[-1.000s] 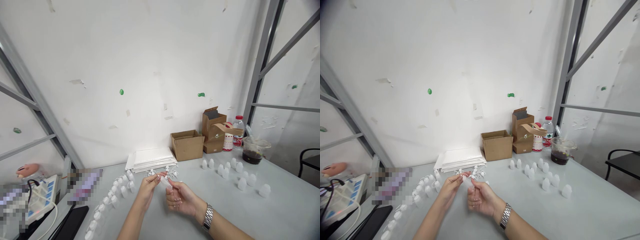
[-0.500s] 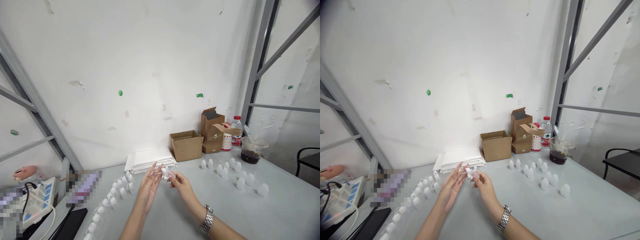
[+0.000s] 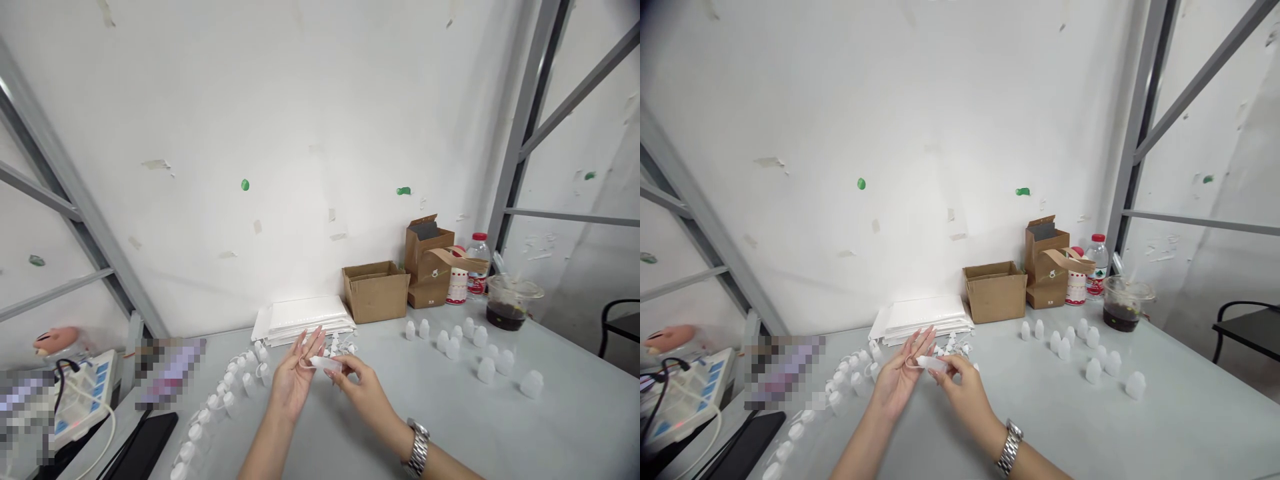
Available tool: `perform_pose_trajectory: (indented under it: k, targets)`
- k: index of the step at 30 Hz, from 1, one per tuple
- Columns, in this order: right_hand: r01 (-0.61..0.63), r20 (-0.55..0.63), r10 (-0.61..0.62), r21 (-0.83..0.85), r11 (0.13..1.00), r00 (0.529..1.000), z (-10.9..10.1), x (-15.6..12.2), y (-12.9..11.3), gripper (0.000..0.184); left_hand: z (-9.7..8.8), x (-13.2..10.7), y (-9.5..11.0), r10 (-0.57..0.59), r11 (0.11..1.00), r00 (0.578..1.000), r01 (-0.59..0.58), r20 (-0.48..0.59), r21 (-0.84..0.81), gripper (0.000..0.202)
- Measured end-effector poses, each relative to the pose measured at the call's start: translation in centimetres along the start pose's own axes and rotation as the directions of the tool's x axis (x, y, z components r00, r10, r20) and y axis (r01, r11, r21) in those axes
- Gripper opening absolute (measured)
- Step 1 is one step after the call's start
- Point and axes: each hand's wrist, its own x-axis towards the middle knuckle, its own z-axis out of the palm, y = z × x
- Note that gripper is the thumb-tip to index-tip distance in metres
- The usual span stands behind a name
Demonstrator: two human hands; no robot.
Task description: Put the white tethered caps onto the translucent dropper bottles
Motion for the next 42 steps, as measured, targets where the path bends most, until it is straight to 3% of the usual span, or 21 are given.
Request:
perform_pose_trajectory:
  k: [12,24,33,42]
  targets:
    - [0.036,-0.005,-0.037,-0.113,0.993,0.999,0.1,0.1,0.7,0.024,-0.5,0.1,-0.4,-0.009,1.000,1.000,0.009,0.001,0.024,0.027]
    - [0.144,-0.049,-0.167,-0.317,0.938,0.985,0.5,-0.3,1.4,0.019,-0.2,-0.1,-0.9,0.013,0.998,0.999,-0.010,-0.051,0.054,0.021]
    - [0.183,-0.037,-0.210,-0.358,0.915,0.977,0.6,-0.3,1.6,0.017,-0.3,0.0,-0.8,-0.003,0.999,1.000,0.004,-0.008,0.054,0.020]
    - [0.210,-0.047,-0.242,-0.360,0.909,0.969,0.6,-0.4,1.4,0.018,-0.1,-0.1,-0.6,-0.057,0.998,0.998,0.057,-0.003,0.026,0.037]
